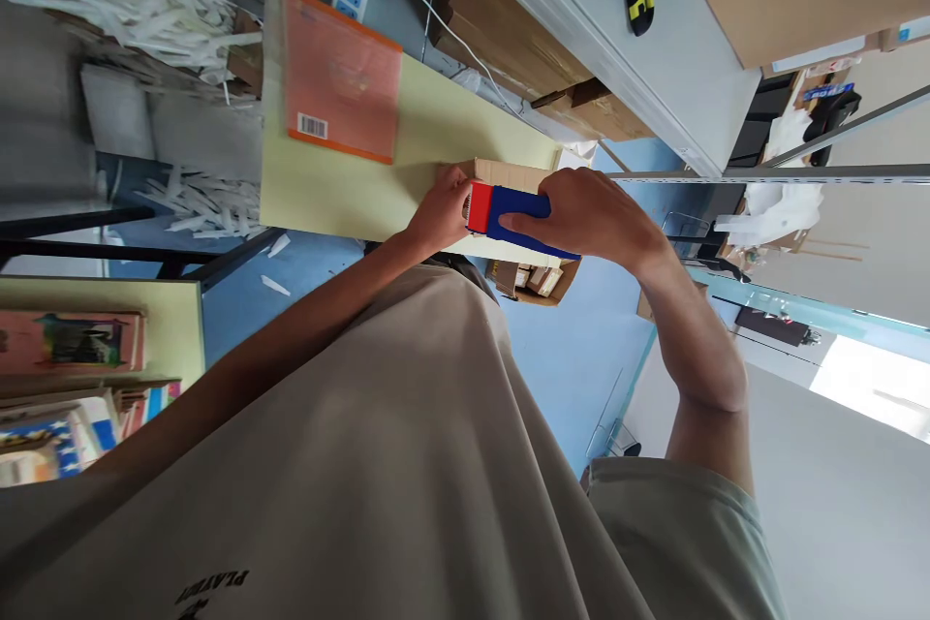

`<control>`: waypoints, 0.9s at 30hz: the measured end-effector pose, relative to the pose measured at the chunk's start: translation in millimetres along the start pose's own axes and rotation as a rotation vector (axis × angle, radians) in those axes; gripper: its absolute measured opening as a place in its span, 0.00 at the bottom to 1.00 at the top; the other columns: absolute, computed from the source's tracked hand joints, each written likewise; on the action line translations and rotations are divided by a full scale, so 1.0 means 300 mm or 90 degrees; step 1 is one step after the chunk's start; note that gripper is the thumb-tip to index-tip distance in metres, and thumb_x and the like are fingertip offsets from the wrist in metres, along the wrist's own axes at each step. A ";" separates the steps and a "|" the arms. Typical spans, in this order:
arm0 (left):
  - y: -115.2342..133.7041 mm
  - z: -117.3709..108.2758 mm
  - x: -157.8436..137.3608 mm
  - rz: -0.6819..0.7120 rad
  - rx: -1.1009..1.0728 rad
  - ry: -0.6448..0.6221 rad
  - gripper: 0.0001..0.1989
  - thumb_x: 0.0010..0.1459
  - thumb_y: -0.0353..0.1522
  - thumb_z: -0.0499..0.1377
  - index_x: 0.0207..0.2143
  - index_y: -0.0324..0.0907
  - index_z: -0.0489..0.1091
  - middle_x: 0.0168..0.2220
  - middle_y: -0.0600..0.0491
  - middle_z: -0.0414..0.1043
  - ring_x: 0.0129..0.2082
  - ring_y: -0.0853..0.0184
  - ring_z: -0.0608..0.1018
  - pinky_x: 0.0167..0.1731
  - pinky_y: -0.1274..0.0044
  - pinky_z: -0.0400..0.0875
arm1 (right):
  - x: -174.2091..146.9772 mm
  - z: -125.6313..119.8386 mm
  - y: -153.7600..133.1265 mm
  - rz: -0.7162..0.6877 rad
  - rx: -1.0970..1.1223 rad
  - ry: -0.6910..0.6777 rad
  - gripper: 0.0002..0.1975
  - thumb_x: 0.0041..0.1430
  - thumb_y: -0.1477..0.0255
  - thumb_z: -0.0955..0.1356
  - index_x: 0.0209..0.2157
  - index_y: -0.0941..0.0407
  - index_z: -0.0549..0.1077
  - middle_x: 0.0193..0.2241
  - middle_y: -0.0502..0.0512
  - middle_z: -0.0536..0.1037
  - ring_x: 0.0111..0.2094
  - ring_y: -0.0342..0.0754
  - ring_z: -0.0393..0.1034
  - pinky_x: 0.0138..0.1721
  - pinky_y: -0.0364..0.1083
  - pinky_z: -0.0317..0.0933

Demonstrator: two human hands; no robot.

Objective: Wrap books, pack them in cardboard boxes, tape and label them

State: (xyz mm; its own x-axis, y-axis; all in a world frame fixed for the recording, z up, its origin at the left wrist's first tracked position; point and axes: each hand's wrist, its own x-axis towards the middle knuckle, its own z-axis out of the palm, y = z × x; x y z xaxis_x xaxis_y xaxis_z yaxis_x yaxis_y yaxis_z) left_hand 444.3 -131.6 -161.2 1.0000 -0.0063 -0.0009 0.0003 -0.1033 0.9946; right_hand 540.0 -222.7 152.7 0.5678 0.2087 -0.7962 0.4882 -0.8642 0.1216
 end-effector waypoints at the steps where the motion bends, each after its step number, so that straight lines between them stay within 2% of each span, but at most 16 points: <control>1: -0.007 -0.004 -0.006 -0.008 0.000 0.006 0.23 0.56 0.26 0.78 0.53 0.44 0.79 0.51 0.44 0.75 0.54 0.50 0.80 0.63 0.61 0.77 | 0.000 0.004 0.018 0.005 -0.003 -0.005 0.40 0.68 0.28 0.67 0.46 0.51 0.85 0.25 0.60 0.78 0.37 0.63 0.80 0.40 0.57 0.66; 5: -0.020 -0.032 -0.034 -0.042 0.011 -0.001 0.28 0.54 0.26 0.80 0.56 0.45 0.79 0.53 0.47 0.76 0.52 0.53 0.81 0.68 0.58 0.76 | 0.020 0.031 0.108 0.027 0.004 -0.042 0.41 0.67 0.27 0.67 0.40 0.52 0.85 0.22 0.59 0.77 0.32 0.61 0.79 0.37 0.56 0.65; 9: -0.017 -0.051 -0.047 -0.059 0.037 -0.015 0.28 0.56 0.29 0.83 0.56 0.44 0.78 0.57 0.44 0.76 0.54 0.51 0.82 0.67 0.58 0.78 | 0.099 0.087 0.224 0.038 0.010 -0.067 0.39 0.67 0.29 0.68 0.38 0.53 0.85 0.23 0.58 0.79 0.30 0.58 0.78 0.35 0.55 0.65; 13: -0.016 -0.045 -0.051 -0.051 0.071 0.009 0.30 0.58 0.36 0.84 0.58 0.45 0.78 0.57 0.45 0.76 0.54 0.52 0.84 0.65 0.59 0.80 | 0.236 0.174 0.332 0.022 -0.019 -0.046 0.37 0.66 0.31 0.71 0.41 0.54 0.87 0.26 0.59 0.81 0.35 0.60 0.81 0.38 0.55 0.67; 16: -0.009 -0.019 -0.064 -0.068 0.087 0.037 0.29 0.58 0.31 0.83 0.59 0.46 0.79 0.56 0.46 0.77 0.49 0.56 0.84 0.63 0.61 0.81 | 0.328 0.234 0.379 -0.015 -0.037 -0.025 0.38 0.67 0.33 0.71 0.44 0.55 0.87 0.32 0.64 0.85 0.41 0.63 0.83 0.42 0.55 0.69; 21: 0.013 0.080 -0.103 -0.147 0.035 0.148 0.29 0.60 0.22 0.75 0.62 0.46 0.79 0.53 0.49 0.79 0.47 0.63 0.85 0.57 0.68 0.83 | 0.389 0.296 0.418 -0.048 -0.060 -0.009 0.40 0.68 0.32 0.70 0.45 0.58 0.87 0.41 0.74 0.89 0.49 0.70 0.84 0.48 0.57 0.71; 24: 0.019 0.143 -0.108 -0.226 -0.027 0.251 0.29 0.60 0.25 0.75 0.62 0.45 0.77 0.51 0.49 0.82 0.47 0.65 0.85 0.54 0.72 0.84 | 0.397 0.328 0.446 -0.078 -0.035 0.008 0.40 0.67 0.33 0.71 0.48 0.59 0.86 0.45 0.76 0.89 0.54 0.73 0.84 0.51 0.59 0.72; 27: 0.021 0.189 -0.096 -0.292 -0.041 0.332 0.23 0.59 0.29 0.77 0.55 0.43 0.78 0.48 0.50 0.85 0.45 0.65 0.86 0.51 0.74 0.84 | 0.412 0.360 0.477 -0.117 0.015 0.025 0.37 0.68 0.36 0.72 0.50 0.58 0.86 0.46 0.75 0.89 0.56 0.74 0.83 0.53 0.59 0.73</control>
State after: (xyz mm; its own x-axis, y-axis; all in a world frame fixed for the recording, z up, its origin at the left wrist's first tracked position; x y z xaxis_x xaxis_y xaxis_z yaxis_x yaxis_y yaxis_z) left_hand 415.3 -188.3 -160.6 0.7716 0.5033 -0.3890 0.4075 0.0785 0.9098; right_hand 608.5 -370.1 7.8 0.4959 0.3815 -0.7801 0.5704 -0.8205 -0.0386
